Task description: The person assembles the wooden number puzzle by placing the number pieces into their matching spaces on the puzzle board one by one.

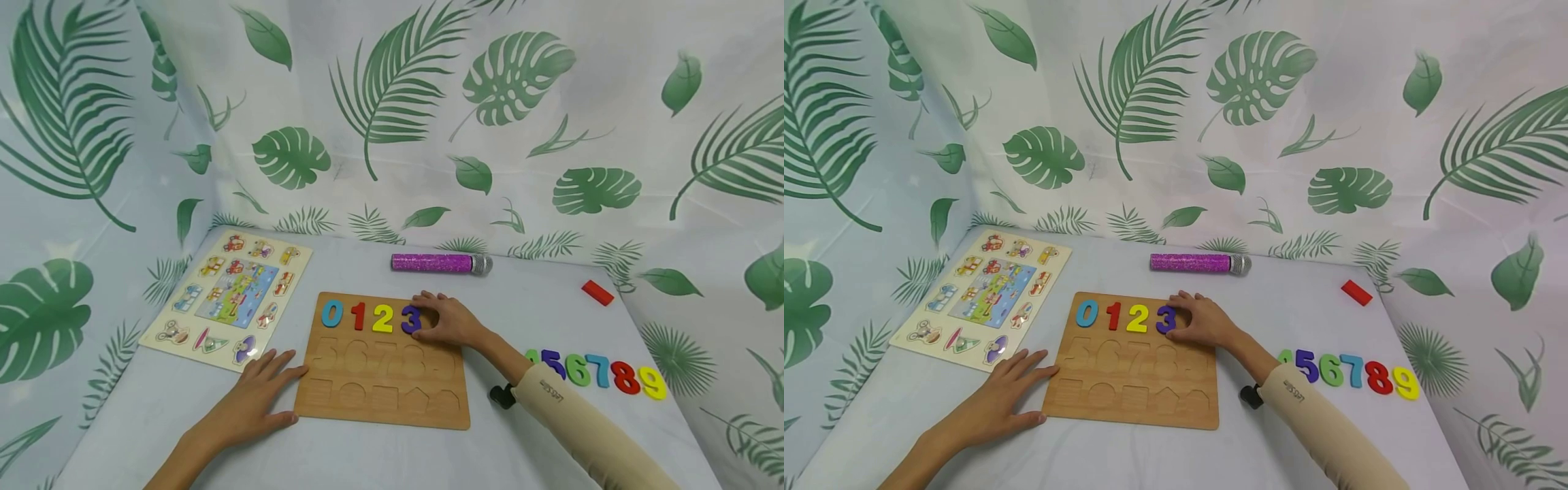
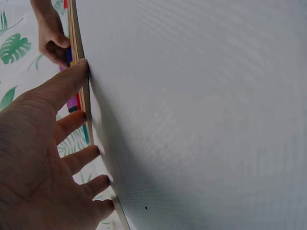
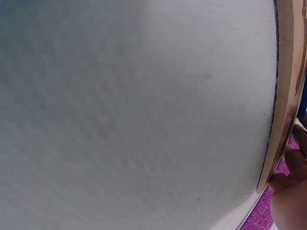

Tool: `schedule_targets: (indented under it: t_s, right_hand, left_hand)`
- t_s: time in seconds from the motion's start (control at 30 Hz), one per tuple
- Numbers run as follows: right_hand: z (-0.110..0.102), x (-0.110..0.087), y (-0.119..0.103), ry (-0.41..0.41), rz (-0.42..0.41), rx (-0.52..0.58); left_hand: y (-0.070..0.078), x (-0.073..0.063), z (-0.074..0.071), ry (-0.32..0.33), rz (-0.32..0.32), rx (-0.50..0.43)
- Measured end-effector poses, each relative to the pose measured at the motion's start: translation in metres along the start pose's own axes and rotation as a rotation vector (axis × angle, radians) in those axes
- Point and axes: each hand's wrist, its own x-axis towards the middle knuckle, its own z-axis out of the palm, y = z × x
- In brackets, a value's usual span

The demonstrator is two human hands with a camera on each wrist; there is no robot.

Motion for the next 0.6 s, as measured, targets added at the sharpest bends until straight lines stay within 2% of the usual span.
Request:
schedule_targets:
  t_s: [0.6]
  right_hand:
    - [-0.0013, -0.0029, -0.0002, 0.0, -0.003, -0.005]
  left_hand:
    - [-0.0012, 0.0004, 0.0021, -0.008, -0.005, 0.001]
